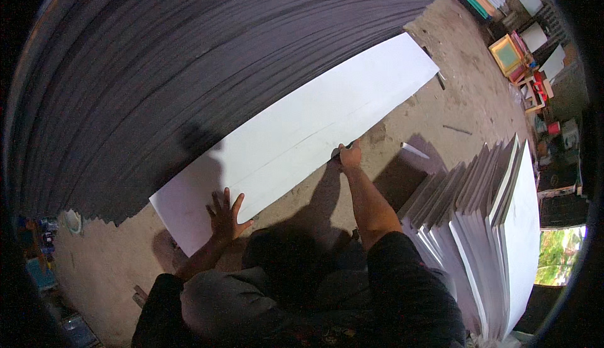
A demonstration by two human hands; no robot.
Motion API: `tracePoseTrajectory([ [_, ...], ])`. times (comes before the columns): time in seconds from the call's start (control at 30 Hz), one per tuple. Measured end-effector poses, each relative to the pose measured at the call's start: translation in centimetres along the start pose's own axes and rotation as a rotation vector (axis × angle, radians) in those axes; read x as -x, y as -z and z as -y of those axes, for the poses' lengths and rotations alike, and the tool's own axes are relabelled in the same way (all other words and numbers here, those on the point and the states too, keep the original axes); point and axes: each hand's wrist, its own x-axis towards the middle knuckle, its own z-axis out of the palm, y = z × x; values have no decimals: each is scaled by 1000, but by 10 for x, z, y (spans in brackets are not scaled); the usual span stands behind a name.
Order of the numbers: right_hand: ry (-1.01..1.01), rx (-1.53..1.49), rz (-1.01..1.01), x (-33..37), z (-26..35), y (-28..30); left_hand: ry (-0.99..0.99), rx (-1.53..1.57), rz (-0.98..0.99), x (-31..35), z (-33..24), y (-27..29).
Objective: The person repeatedly picks up individual white boards from a pile and places them onto a growing stack. The task involves handling the boards one at a time and aligning them as they are stacked.
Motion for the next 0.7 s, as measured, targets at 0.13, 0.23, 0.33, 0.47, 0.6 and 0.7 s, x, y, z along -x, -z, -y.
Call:
tracePoseTrajectory([
  [0.13,78,109,188,-5,6,19,22,-25,55,5,2,13],
  [0.23,6,197,276,-27,-31,26,-70,32,-22,-13,2,16],
  [0.33,-128,214,447,6,49,56,-109,109,-155,-29,-7,17],
  [0.47,163,306,396,28,90,82,-344,-27,-339,-76,-59,62],
  [0.6,217,322,409,55,135,121,-461,-150,-377,-96,-118,144],
  [0.7,266,281,353,80,154,139,-470,-189,-444,-92,-151,196],
])
